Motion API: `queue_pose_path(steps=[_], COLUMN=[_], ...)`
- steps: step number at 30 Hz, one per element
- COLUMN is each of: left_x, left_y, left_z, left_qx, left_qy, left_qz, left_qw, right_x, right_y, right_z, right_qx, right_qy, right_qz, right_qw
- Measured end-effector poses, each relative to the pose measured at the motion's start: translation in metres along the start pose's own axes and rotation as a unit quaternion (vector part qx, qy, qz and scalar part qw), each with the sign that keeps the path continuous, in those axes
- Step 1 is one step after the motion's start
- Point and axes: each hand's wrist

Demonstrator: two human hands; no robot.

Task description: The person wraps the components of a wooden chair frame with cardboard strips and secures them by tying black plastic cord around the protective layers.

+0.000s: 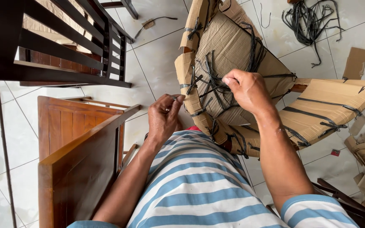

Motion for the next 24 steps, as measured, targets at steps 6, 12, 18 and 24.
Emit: queue_pose_path(steps=[6,12,18,24], left_x=[0.001,0.011,0.029,0.022], left_y=[0.003,-0.009,-0.023,-0.060], left_z=[-0.002,0.000,-0.011,0.004], left_qx=[0.020,0.029,0.016,-0.064], left_qy=[0.052,0.099,0.153,0.164], left_qz=[-0.019,-0.047,-0.087,0.057], left_qw=[0.998,0.994,0.984,0.983], right_x=[-0.005,-0.008,-0.009,-0.003], right_y=[0.053,0.087,0.029,0.008], right_z=[-0.009,-0.035,-0.083,-0.084], right_qx=[0.187,0.239,0.216,0.252], right_qy=[0.063,0.136,0.088,0.063], right_qz=[0.065,0.066,0.047,0.032], right_qw=[0.978,0.959,0.971,0.965])
Point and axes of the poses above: each hand's wrist, its own x-axis towards the middle knuckle, its own z-axis out of the back of the hand, y = z × x, and after that the axes turned 8 degrees about z, right-handed
